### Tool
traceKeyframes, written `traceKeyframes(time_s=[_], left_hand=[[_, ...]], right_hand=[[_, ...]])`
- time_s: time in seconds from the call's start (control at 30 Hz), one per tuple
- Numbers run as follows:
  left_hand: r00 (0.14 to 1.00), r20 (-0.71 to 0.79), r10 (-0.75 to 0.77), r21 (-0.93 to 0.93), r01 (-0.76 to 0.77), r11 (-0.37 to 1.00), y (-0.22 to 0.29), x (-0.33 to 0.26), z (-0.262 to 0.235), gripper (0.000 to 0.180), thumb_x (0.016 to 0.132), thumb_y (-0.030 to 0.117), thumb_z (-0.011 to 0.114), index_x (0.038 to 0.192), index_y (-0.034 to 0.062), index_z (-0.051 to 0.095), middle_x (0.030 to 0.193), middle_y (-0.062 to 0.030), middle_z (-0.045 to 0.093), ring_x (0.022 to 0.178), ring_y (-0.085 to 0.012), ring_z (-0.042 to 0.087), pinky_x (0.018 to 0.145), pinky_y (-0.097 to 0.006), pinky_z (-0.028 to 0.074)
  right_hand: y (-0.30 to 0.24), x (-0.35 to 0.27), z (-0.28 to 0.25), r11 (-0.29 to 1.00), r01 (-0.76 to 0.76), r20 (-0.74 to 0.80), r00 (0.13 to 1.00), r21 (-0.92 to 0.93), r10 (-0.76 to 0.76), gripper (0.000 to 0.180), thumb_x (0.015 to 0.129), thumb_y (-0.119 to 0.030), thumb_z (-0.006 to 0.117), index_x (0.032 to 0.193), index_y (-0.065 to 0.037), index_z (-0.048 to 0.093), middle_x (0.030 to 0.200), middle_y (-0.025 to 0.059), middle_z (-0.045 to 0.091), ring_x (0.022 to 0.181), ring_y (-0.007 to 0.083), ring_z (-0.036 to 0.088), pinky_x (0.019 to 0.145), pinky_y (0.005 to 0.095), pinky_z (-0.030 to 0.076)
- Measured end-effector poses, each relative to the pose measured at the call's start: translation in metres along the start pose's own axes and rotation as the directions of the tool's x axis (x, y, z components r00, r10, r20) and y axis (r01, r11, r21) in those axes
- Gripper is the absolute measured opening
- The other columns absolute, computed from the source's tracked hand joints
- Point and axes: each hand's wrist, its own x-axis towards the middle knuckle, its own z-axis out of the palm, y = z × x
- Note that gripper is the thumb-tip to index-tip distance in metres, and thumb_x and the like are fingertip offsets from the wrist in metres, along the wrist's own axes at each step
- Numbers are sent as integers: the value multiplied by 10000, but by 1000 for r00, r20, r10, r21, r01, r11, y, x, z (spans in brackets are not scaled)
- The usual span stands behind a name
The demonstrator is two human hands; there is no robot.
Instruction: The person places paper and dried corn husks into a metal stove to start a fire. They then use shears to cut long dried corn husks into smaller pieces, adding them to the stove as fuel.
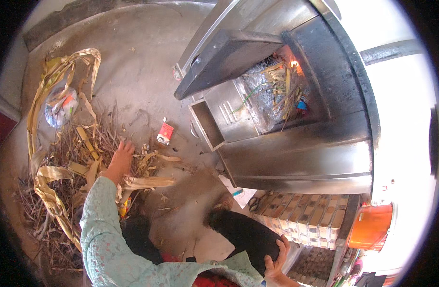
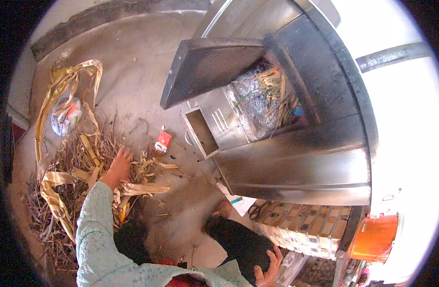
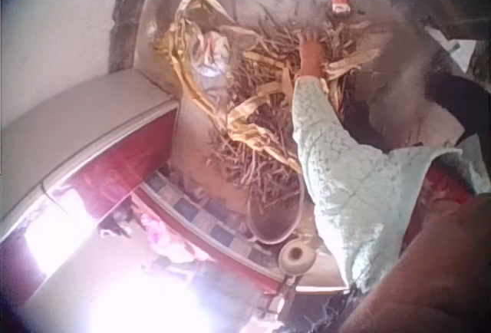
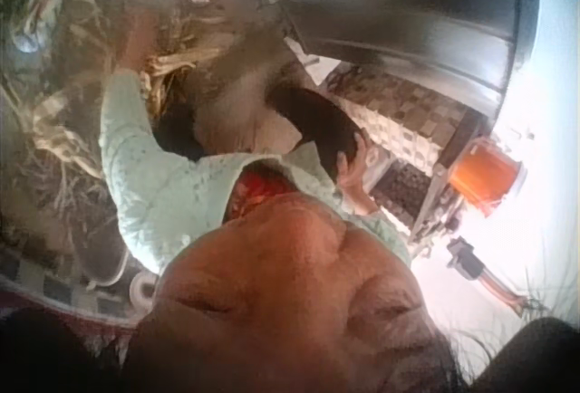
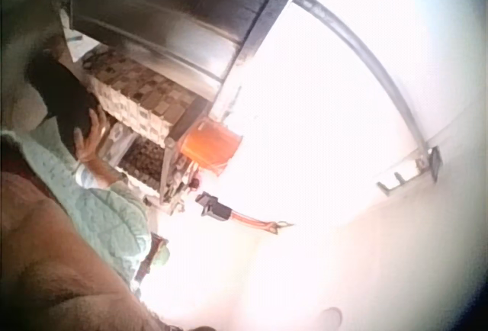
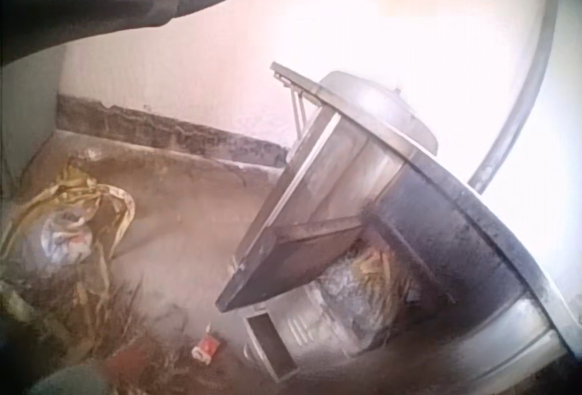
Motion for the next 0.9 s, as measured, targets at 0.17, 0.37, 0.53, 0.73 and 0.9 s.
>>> traceKeyframes(time_s=[0.17,0.37,0.53,0.73,0.9], left_hand=[[911,380,162,-145,-114,983,12,-18,-55,738,719,533,686,1314,137,505,1337,-56,480,1316,-259,338,1108,-582,104],[986,-38,162,109,-157,982,28,-14,38,456,792,300,642,1227,185,564,1157,-1,589,1167,-213,491,1086,-553,173],[948,213,238,-4,-242,970,23,-16,-16,215,822,203,594,1009,146,682,987,19,653,1064,-189,540,1013,-489,265],[975,173,138,141,-163,976,15,-48,-42,168,826,226,602,943,160,705,918,-9,664,989,-210,573,1037,-491,255],[988,137,-77,-178,101,979,-10,-65,-44,251,820,225,601,1058,162,654,929,-44,679,985,-243,610,1055,-520,245]], right_hand=[[0,-6,1,999,-32,-25,999,22,32,667,791,-521,598,1224,-28,475,1330,251,373,1223,369,382,1017,450,295],[0,3,2,1000,12,2,1000,3,-12,658,781,-498,611,1217,-24,478,1332,255,371,1226,371,380,1022,449,291],[0,-2,0,1000,11,-17,1000,-1,-11,649,780,-487,612,1217,-26,480,1327,257,380,1219,371,387,1024,449,292],[-2,2,-8,999,-21,7,1000,41,20,633,797,-475,592,1233,-30,476,1331,250,386,1218,380,394,1023,448,294],[18,-4,-10,996,67,-12,998,50,-67,612,806,-428,588,1235,-7,472,1339,266,371,1230,393,382,1035,453,281]])
